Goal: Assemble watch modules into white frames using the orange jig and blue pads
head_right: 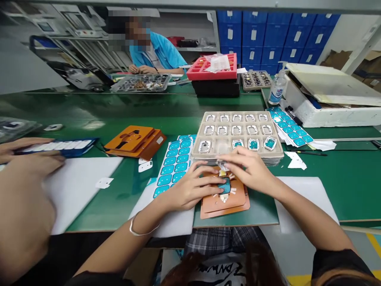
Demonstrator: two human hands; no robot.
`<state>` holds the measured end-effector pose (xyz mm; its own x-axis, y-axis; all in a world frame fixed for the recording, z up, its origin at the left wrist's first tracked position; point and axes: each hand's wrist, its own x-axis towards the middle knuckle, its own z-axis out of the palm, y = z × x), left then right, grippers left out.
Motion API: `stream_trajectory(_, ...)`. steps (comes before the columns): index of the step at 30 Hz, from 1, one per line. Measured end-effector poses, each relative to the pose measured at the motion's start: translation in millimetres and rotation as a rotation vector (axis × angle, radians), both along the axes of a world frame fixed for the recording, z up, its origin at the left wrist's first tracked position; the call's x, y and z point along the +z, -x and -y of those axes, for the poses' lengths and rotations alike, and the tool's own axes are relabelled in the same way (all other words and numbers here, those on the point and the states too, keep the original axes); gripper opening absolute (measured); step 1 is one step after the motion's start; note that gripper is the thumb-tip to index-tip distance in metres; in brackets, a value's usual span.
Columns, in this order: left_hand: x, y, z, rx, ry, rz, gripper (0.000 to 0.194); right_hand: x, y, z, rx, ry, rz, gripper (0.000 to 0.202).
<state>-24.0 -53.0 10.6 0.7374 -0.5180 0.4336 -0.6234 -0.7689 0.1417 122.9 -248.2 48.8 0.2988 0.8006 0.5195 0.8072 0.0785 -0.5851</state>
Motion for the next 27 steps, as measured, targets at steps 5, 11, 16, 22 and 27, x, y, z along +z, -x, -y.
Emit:
stream_trajectory(5,-0.6,5.3,3.5,0.008,0.028,0.015,0.039,-2.6,15.2,30.4,0.031,0.138,0.029,0.023)
stream_trajectory(11,-6.3,6.3,4.4,0.046,0.042,0.035,0.045,-7.1,13.9,37.1,0.096,0.225,0.101,0.016)
stream_trajectory(16,-5.6,7.3,5.8,0.056,0.095,-0.019,0.042,-2.9,-3.3,36.9,0.044,0.231,0.091,0.027)
stream_trajectory(22,-1.2,9.8,8.6,0.095,0.185,-0.078,0.034,-2.5,-9.9,36.2,0.126,0.212,0.165,0.024)
stream_trajectory(27,0.9,11.7,13.4,0.244,0.369,-0.127,0.031,-8.9,0.1,30.4,0.109,0.088,0.238,0.02)
